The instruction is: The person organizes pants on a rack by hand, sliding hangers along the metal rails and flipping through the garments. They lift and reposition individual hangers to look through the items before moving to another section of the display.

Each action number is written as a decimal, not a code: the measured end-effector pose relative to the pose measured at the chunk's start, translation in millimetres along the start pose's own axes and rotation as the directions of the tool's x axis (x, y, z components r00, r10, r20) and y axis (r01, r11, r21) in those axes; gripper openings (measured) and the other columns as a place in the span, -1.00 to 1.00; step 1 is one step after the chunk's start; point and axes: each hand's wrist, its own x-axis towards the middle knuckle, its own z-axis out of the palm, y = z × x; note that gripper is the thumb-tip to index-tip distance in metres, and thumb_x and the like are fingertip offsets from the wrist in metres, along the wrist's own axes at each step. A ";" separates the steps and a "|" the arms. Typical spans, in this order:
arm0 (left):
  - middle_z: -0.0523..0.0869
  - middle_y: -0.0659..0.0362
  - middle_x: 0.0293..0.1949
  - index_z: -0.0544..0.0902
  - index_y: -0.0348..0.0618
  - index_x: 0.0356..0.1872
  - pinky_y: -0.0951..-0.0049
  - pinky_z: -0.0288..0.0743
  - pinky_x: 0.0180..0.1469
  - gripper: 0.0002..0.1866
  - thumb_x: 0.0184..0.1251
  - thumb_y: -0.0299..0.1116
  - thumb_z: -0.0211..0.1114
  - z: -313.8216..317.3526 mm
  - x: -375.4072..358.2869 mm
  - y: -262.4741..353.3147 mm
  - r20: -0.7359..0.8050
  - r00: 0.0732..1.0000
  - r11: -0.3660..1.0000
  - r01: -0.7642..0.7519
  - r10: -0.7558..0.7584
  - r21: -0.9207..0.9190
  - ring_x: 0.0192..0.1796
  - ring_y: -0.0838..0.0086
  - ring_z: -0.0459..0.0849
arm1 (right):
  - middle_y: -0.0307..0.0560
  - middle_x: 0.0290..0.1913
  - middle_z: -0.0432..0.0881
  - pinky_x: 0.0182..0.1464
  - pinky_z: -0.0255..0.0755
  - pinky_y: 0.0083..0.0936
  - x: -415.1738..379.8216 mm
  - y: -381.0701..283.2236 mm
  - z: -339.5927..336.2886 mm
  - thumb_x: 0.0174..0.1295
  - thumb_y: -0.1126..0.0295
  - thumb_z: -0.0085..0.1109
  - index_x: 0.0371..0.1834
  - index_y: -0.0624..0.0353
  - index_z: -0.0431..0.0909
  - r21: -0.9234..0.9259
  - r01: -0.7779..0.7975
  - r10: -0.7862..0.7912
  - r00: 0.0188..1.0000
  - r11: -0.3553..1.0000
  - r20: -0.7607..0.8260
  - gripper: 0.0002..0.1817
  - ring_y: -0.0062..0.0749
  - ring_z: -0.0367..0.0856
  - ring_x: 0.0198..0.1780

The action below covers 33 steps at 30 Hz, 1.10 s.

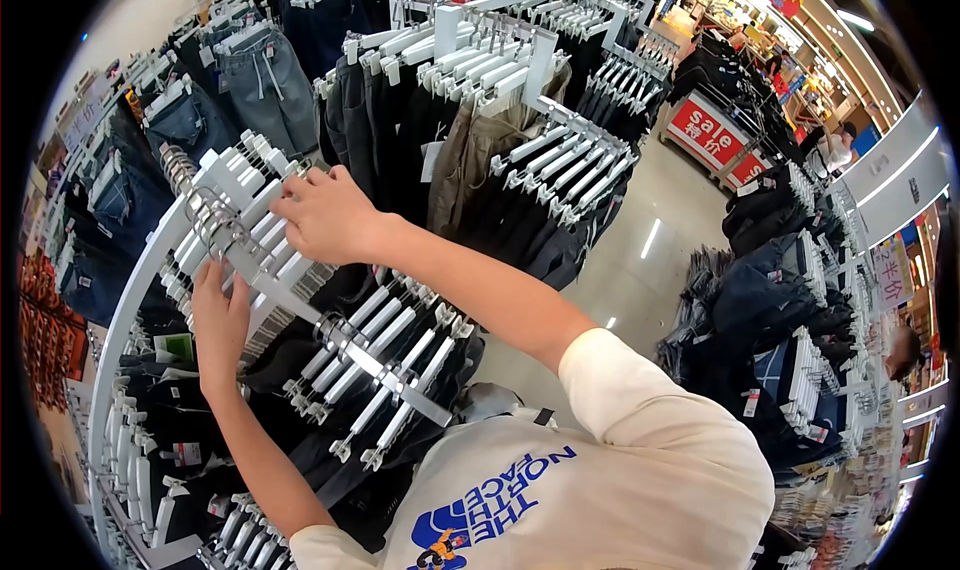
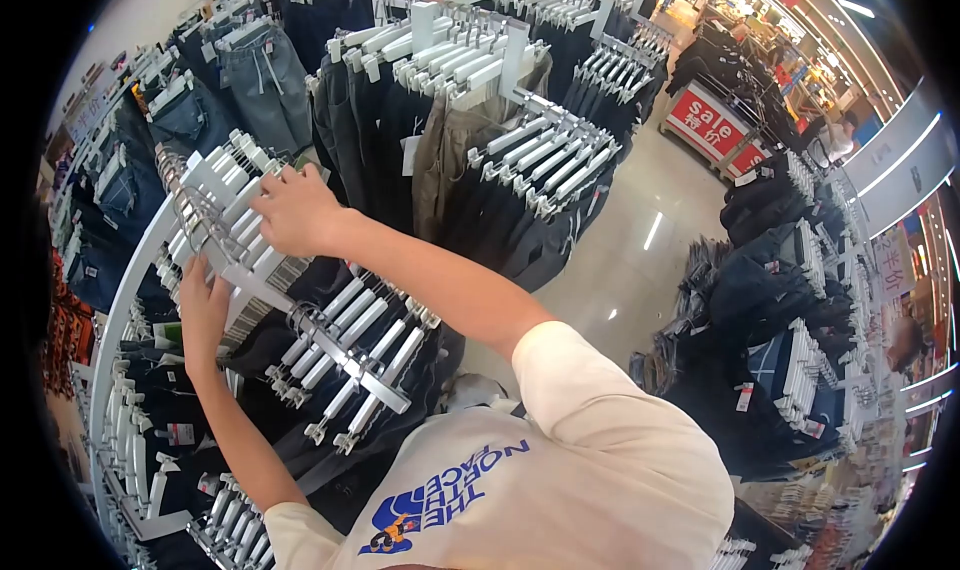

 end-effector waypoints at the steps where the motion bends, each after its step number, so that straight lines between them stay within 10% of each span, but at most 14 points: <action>1: 0.72 -0.26 0.14 0.65 -0.47 0.25 0.07 0.59 0.18 -0.61 0.63 -0.35 0.25 -4.9 0.9 3.3 0.040 0.999 1.000 0.014 -0.014 -0.007 0.10 -0.20 0.69 | -0.04 0.27 0.66 0.30 0.34 -0.03 0.7 1.3 0.8 0.49 0.18 0.10 0.30 -0.05 0.72 0.002 0.018 -0.018 1.000 1.000 -0.009 -0.59 -0.06 0.63 0.22; 13: 0.48 -0.13 -0.25 0.43 -0.39 -0.16 0.13 0.45 0.03 -0.90 0.36 -0.65 0.11 -14.8 32.2 -123.7 0.198 0.965 0.979 0.147 -0.173 0.139 -0.16 -0.02 0.50 | 0.15 0.21 0.66 0.38 0.39 0.00 1.7 6.7 7.7 0.34 0.24 0.27 0.13 0.11 0.81 0.146 0.113 -0.095 0.987 0.983 -0.129 -0.63 0.08 0.64 0.18; 21: 0.74 -0.10 0.21 0.57 -0.25 0.40 0.18 0.43 0.47 -0.40 0.30 -0.73 0.25 -20.8 21.0 -125.7 0.206 0.974 0.995 0.084 -0.094 0.055 0.35 -0.03 0.66 | 0.13 0.08 0.64 0.38 0.40 -0.05 -2.1 1.0 5.5 0.26 0.24 0.36 -0.29 0.14 0.81 0.217 0.116 -0.065 0.972 0.969 -0.228 -0.80 0.09 0.59 0.16; 33: 0.71 0.05 0.26 0.52 -0.26 0.45 0.28 0.51 0.39 -0.48 0.48 -0.59 0.27 -28.8 10.9 -142.9 0.169 0.956 0.954 0.265 -0.240 -0.143 0.28 0.31 0.69 | 0.00 -0.12 0.68 0.29 0.39 -0.14 -11.5 -1.7 4.3 0.27 0.27 0.36 -0.35 0.17 0.78 0.257 0.142 -0.095 0.978 0.956 -0.189 -0.80 -0.08 0.63 0.10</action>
